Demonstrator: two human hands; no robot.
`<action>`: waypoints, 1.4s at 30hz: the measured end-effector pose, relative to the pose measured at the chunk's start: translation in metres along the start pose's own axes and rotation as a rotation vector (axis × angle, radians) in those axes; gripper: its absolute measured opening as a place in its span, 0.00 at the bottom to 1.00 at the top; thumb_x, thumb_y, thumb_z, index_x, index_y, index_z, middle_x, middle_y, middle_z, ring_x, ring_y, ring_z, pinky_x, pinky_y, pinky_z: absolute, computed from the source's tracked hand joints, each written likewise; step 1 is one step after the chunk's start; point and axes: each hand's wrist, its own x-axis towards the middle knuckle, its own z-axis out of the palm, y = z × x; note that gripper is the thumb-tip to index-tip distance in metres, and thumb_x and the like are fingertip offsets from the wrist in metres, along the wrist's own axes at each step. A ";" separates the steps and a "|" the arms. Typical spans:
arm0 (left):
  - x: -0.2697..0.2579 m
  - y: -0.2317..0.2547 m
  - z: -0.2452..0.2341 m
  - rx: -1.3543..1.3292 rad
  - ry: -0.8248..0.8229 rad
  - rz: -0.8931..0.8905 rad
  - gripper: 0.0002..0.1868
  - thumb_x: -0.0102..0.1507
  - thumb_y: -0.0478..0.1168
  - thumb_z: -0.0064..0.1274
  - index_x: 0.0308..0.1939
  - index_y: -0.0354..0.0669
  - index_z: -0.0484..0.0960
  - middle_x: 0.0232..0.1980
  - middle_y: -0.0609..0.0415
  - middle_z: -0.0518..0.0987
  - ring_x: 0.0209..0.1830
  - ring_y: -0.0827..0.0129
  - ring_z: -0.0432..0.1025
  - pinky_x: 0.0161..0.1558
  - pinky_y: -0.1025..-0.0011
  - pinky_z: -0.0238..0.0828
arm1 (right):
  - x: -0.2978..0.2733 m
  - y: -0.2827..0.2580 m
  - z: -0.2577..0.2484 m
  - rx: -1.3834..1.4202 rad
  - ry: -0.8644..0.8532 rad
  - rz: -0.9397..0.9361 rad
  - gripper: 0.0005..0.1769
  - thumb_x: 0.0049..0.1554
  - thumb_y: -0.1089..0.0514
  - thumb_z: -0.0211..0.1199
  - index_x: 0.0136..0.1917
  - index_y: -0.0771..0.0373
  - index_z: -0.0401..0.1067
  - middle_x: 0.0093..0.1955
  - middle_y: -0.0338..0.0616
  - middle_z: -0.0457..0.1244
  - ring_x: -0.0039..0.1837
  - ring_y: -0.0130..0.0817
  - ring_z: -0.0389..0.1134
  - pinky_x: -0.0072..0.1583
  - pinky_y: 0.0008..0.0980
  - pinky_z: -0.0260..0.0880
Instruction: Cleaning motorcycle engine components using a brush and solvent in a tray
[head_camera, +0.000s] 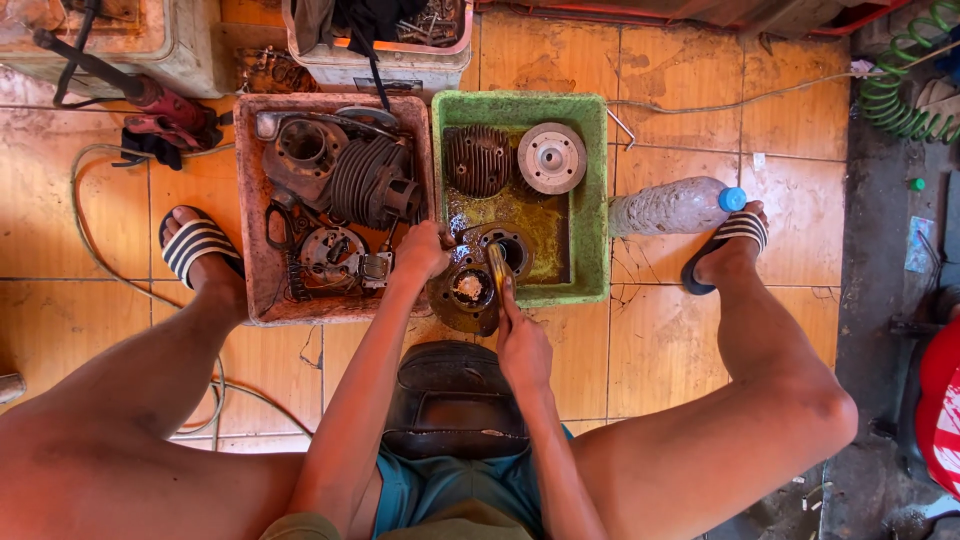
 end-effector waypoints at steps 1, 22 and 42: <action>-0.003 0.001 -0.001 -0.001 0.002 -0.002 0.13 0.61 0.34 0.63 0.50 0.44 0.86 0.50 0.37 0.84 0.54 0.37 0.79 0.51 0.41 0.78 | 0.010 0.001 0.000 -0.001 -0.001 -0.003 0.26 0.67 0.56 0.46 0.78 0.52 0.61 0.53 0.68 0.70 0.56 0.62 0.73 0.52 0.58 0.76; -0.016 0.005 0.002 0.012 0.082 0.043 0.10 0.64 0.33 0.59 0.50 0.42 0.86 0.48 0.35 0.83 0.49 0.38 0.81 0.47 0.45 0.79 | 0.017 0.025 0.009 0.008 0.038 -0.083 0.27 0.66 0.55 0.50 0.78 0.44 0.61 0.50 0.59 0.72 0.50 0.54 0.75 0.48 0.53 0.78; -0.024 0.002 0.007 -0.001 0.100 0.081 0.17 0.65 0.34 0.57 0.59 0.44 0.84 0.51 0.36 0.84 0.49 0.41 0.81 0.45 0.45 0.80 | 0.001 0.074 0.035 -0.014 -0.027 0.011 0.25 0.66 0.52 0.51 0.75 0.42 0.65 0.52 0.57 0.72 0.52 0.56 0.74 0.48 0.55 0.78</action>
